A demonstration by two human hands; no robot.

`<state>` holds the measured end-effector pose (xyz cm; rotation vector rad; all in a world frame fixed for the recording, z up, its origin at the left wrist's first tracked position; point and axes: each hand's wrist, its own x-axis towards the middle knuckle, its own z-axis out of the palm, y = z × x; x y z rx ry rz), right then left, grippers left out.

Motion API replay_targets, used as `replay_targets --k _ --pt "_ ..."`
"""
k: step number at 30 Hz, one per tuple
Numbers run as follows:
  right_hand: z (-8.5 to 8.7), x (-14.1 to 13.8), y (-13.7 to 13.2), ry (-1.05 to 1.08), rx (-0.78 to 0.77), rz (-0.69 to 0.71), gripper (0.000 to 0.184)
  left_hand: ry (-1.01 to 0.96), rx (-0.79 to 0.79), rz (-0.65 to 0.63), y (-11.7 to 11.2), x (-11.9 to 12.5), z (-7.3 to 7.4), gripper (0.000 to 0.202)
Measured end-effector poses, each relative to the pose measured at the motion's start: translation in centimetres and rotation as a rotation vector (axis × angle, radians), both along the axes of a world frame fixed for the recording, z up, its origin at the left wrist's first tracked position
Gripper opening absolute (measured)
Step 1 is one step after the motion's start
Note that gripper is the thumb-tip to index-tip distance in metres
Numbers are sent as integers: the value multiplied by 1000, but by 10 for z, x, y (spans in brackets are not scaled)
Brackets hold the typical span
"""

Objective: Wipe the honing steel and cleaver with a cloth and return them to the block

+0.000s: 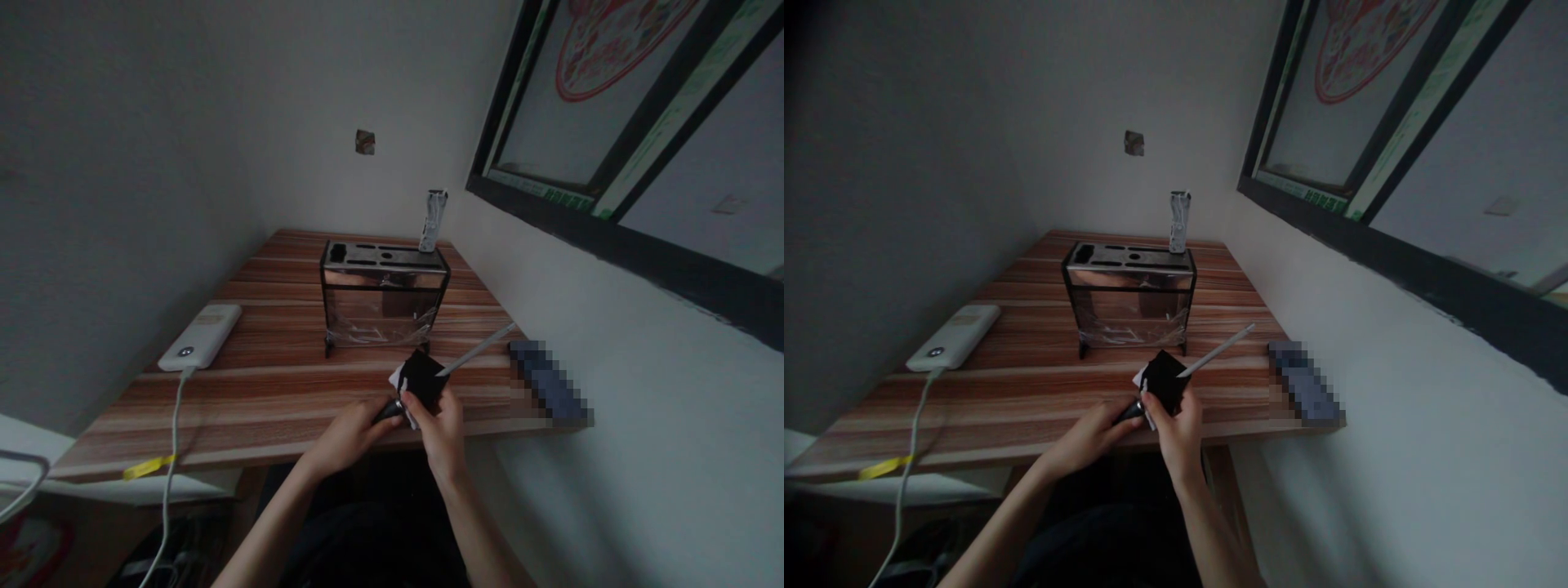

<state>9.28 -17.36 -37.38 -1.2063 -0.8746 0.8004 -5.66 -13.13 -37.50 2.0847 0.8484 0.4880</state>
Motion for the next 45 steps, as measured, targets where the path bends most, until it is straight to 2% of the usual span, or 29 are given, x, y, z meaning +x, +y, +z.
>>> replay_targets --k 5,13,20,27,35,40,45 --pt "-2 4 1 16 5 28 35 19 -1 -6 0 1 2 35" --pt "5 22 6 7 25 -54 31 56 21 4 -1 1 3 33" --pt "22 46 11 18 101 -94 26 61 42 -2 -1 1 5 30" --pt "33 77 17 3 197 -187 27 94 62 -1 -2 0 6 32" --pt "54 103 22 52 301 -263 29 118 56 -8 -1 0 7 33" --pt "58 108 29 105 357 -344 27 79 44 -18 -2 -1 8 34" --pt "60 99 30 141 363 -374 27 75 28 -14 -1 -2 7 34"
